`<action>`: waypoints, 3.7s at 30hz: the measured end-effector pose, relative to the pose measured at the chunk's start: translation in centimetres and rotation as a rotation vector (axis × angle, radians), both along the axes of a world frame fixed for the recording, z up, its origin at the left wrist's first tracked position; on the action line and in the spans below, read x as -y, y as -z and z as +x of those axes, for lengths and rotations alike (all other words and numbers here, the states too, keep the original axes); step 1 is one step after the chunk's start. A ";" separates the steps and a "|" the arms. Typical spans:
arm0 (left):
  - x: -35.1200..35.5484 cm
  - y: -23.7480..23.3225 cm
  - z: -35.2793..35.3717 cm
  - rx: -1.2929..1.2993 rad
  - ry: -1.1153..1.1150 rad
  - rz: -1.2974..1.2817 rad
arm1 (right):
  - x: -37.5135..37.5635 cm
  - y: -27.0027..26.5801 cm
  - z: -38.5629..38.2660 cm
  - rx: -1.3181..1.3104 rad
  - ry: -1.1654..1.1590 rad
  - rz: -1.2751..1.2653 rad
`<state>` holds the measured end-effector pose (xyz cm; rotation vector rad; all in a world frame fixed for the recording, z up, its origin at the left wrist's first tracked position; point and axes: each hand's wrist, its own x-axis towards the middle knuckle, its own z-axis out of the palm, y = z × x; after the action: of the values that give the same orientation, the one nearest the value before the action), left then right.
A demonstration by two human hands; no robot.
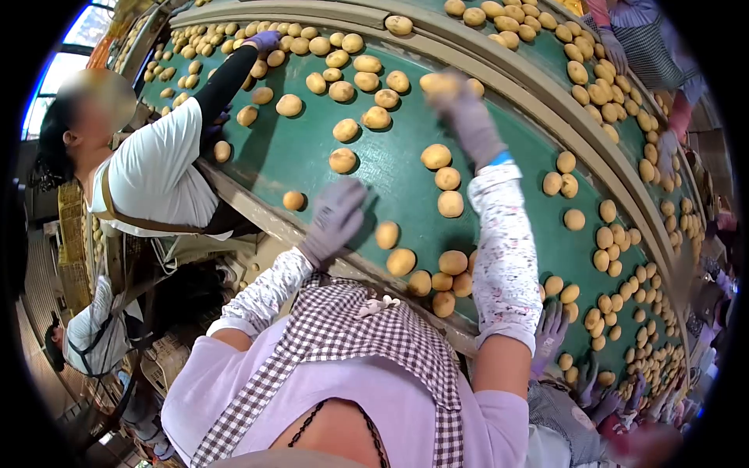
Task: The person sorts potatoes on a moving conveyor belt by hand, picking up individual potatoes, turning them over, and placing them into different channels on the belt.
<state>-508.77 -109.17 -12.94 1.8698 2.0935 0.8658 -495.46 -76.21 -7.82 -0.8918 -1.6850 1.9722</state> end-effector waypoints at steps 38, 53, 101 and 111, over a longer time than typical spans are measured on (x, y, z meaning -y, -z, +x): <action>-7.2 6.2 -33.5 -0.574 -0.302 -0.120 | 13.0 7.9 -10.1 0.669 -0.130 0.995; -6.3 1.4 -28.3 2.391 0.365 -0.143 | 20.5 3.6 -16.8 -0.175 0.014 0.181; 9.5 4.8 -62.4 -0.252 -0.022 0.089 | 28.3 11.2 -47.4 0.065 -0.260 0.289; 3.8 11.3 -65.9 -0.152 -0.082 -0.130 | 26.4 7.8 -54.4 0.345 -0.185 0.842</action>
<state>-574.63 -112.94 -24.21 1.8464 2.2703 0.6046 -549.86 -102.66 -15.62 -0.7728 -2.5543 1.0104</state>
